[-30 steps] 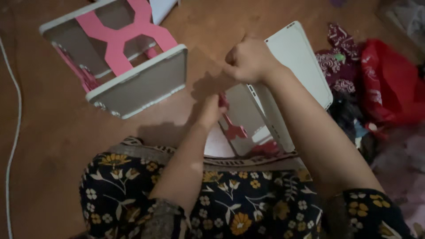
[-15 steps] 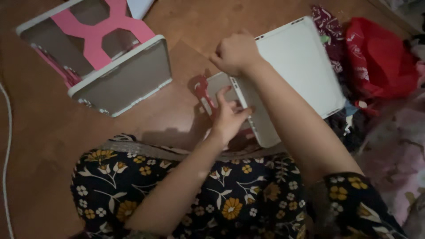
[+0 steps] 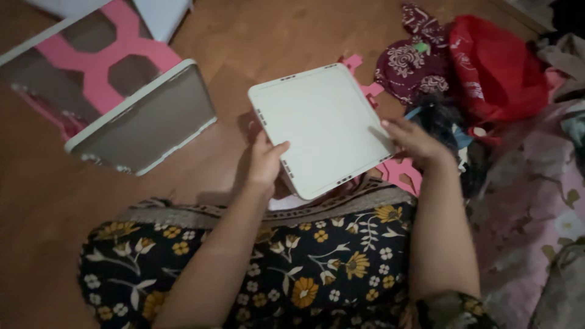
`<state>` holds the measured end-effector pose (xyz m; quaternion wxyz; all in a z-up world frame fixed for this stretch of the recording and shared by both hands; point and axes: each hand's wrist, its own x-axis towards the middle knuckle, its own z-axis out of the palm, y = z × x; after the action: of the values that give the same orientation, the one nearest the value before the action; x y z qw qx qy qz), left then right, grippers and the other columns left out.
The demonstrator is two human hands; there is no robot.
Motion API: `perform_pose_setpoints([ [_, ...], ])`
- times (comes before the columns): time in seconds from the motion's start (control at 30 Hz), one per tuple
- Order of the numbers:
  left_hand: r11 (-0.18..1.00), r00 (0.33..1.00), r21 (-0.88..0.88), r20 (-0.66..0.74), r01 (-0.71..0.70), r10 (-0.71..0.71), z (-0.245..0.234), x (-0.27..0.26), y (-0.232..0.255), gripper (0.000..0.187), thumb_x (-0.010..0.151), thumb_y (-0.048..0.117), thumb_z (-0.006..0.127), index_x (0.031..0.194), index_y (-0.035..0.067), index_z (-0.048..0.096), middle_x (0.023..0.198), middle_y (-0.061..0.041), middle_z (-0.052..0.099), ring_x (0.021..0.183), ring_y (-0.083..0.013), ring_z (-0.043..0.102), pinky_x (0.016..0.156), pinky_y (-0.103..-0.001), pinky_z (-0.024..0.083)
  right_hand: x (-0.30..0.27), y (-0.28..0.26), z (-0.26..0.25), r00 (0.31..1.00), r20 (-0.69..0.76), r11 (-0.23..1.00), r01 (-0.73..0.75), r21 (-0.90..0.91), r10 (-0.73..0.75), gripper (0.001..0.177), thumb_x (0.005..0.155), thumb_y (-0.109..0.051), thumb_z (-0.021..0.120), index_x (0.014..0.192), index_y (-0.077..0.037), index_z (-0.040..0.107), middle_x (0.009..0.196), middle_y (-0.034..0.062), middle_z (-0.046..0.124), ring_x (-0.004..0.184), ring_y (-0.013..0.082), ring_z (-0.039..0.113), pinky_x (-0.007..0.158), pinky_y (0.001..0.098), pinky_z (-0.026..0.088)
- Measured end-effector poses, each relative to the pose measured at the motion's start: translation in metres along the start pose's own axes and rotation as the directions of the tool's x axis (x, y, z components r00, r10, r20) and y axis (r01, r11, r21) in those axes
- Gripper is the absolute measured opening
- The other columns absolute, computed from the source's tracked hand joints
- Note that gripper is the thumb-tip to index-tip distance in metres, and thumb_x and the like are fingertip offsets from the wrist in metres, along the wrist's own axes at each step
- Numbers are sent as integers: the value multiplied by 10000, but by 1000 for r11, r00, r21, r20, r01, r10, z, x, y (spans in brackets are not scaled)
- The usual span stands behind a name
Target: The person assembles a small plastic storage unit by inserting pink plastic supports into slots on white square panels. They repeatedly attach and detach the supports and panels, adjusting the fit and orientation throughout the process.
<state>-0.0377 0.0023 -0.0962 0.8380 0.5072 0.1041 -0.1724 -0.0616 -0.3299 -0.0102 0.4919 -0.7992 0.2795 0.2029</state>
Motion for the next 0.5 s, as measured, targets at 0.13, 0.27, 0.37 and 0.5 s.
perform_pose_setpoints([
  [0.13,995,998,91,-51,40,-36,-10,-4,4,553,911,6,590,1446,27,453,1331,-156,658,1221,-260,636,1043,-376,479,21,28,9,988,34,980,144,138,-150,802,959,-481,639,1552,-8,378,1407,90,555,1217,225,591,997,394,498],
  [0.27,987,999,-155,-37,-33,28,-18,11,-7,493,961,26,535,1442,25,426,1365,-139,616,1242,-244,606,1057,-388,474,30,16,32,969,97,974,222,38,-225,771,954,-391,647,1618,-119,364,1359,151,647,1129,223,602,925,344,502],
  [0.37,974,988,-163,-26,-157,154,-37,34,-7,429,1022,68,519,1438,-6,444,1345,-155,624,1224,-249,615,1062,-390,490,30,-2,51,964,214,957,97,272,-158,898,881,-335,670,1598,-257,134,1393,124,605,1166,225,624,892,372,554],
  [0.5,972,971,40,-64,-230,232,-61,77,15,403,1020,112,535,1406,3,496,1288,-130,659,1142,-224,648,981,-367,527,28,-20,70,956,233,974,142,175,-181,764,887,-362,667,1541,-198,309,1387,61,589,1197,219,620,877,426,582],
])
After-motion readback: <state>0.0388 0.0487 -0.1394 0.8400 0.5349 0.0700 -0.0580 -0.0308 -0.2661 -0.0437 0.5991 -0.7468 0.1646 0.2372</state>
